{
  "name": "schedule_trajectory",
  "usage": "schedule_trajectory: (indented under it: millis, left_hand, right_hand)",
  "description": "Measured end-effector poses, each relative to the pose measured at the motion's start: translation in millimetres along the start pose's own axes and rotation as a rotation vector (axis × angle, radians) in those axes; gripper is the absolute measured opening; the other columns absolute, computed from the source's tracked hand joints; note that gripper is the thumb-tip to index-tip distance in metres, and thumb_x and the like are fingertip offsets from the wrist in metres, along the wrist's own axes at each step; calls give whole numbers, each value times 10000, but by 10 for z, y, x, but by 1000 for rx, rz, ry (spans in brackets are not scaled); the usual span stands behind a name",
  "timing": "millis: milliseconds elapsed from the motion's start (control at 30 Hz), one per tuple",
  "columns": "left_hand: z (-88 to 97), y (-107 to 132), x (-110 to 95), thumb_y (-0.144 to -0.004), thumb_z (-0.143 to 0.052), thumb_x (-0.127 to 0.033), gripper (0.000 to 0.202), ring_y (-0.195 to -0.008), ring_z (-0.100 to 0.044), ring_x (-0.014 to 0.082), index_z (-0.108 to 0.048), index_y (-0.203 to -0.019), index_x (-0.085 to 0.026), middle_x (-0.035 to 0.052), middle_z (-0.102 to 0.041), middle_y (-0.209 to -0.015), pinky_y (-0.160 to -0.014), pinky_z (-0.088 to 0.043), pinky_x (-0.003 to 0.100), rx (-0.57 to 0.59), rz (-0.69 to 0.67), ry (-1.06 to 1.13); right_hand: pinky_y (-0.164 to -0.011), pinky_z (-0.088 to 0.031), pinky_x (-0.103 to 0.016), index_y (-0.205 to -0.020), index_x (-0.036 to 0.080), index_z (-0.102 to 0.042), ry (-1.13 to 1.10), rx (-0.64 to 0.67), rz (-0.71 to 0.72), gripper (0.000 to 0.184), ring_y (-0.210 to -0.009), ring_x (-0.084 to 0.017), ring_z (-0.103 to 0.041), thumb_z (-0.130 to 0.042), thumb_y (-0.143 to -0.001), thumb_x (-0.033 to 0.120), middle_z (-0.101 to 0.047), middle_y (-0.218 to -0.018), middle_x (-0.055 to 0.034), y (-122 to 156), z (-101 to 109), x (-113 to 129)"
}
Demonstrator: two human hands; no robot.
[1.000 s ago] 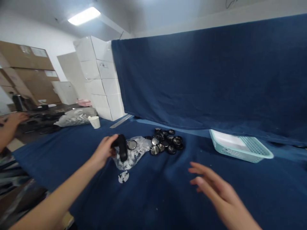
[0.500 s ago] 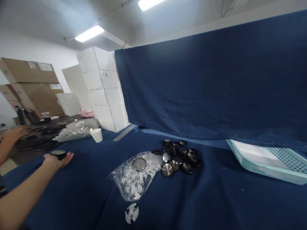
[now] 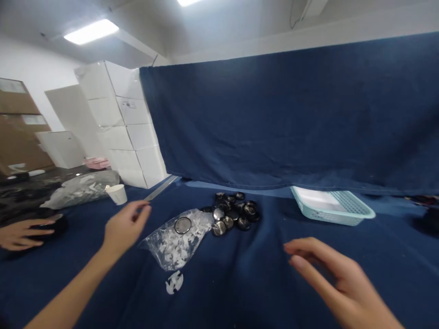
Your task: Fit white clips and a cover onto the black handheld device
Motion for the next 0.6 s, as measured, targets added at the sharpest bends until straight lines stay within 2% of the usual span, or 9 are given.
schedule_trajectory:
  millis: [33, 67, 100, 133, 233, 300, 433, 500, 600]
  left_hand:
    - [-200, 121, -298, -852, -537, -496, 383, -1130, -547, 288, -626, -1144, -265, 51, -620, -1242, -996, -410, 416, 121, -228, -139]
    - [-398, 243, -522, -872, -511, -491, 404, -1231, -472, 314, -596, -1206, -280, 53, -534, -1366, -1038, -356, 456, 234, -394, -284]
    - [-561, 322, -647, -865, -520, -488, 462, -1284, -415, 341, -547, -1279, -286, 63, -447, -1451, -1035, -340, 493, 313, -441, -406]
    - [-710, 375, -712, -837, -556, -485, 535, -1290, -405, 367, -507, -1328, -278, 87, -407, -1479, -1006, -356, 516, 409, -445, -506]
    - [-931, 419, -776, -720, -686, -370, 544, -1064, -588, 366, -591, -1238, -233, 140, -611, -1234, -878, -443, 475, 531, -392, -556]
    - [-948, 443, -786, -707, -690, -295, 479, -1012, -612, 347, -622, -1176, -223, 132, -653, -1116, -880, -436, 455, 521, -375, -540]
    - [-889, 585, -894, -799, -628, -305, 500, -1200, -495, 370, -523, -1281, -222, 168, -564, -1272, -985, -343, 497, 425, -339, -469]
    - [-942, 677, -994, -774, -671, -370, 524, -1156, -536, 362, -536, -1265, -242, 145, -588, -1250, -963, -378, 472, 445, -326, -399]
    - [-1132, 770, -1166, -712, -731, -456, 534, -1019, -629, 320, -602, -1184, -240, 102, -673, -1105, -878, -464, 393, 522, -311, -249]
  right_hand:
    - [-826, -502, -395, -1078, 238, -697, 11, 147, -9, 400, -918, -286, -621, -684, -783, 508, -672, -1062, -108, -2, -162, 3]
    - [-821, -491, -373, -1047, 235, -703, 15, 210, -16, 333, -901, -265, -619, -644, -830, 482, -679, -1028, -92, 0, -286, -14]
    - [-796, -485, -354, -993, 224, -712, 1, 248, -17, 306, -860, -247, -616, -607, -859, 478, -686, -959, -78, 7, -400, -48]
    - [-774, -475, -341, -956, 213, -715, -11, 272, -9, 309, -820, -233, -608, -589, -869, 482, -686, -893, -65, 18, -501, -98]
    - [-697, -441, -301, -909, 193, -720, -56, 269, -16, 321, -726, -193, -570, -589, -865, 483, -656, -782, -34, 79, -674, -327]
    - [-678, -432, -295, -886, 185, -722, -75, 255, -31, 340, -700, -184, -560, -593, -856, 498, -651, -768, -30, 135, -700, -481]
    - [-691, -461, -309, -877, 156, -706, -161, 217, -91, 433, -697, -197, -597, -601, -819, 573, -645, -724, -34, 200, -675, -712]
    - [-670, -474, -308, -889, 139, -694, -216, 193, -130, 497, -675, -195, -607, -600, -796, 618, -645, -726, -41, 197, -667, -795]
    - [-640, -477, -300, -879, 123, -689, -264, 167, -161, 544, -642, -184, -607, -622, -756, 649, -652, -745, -52, 184, -674, -877]
Point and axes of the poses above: each hand's wrist, its own y-axis away from the middle knuckle, its own z-axis out of the back of the hand, x = y × z, the point moved 6 cm from there along -y, towards the middle knuckle
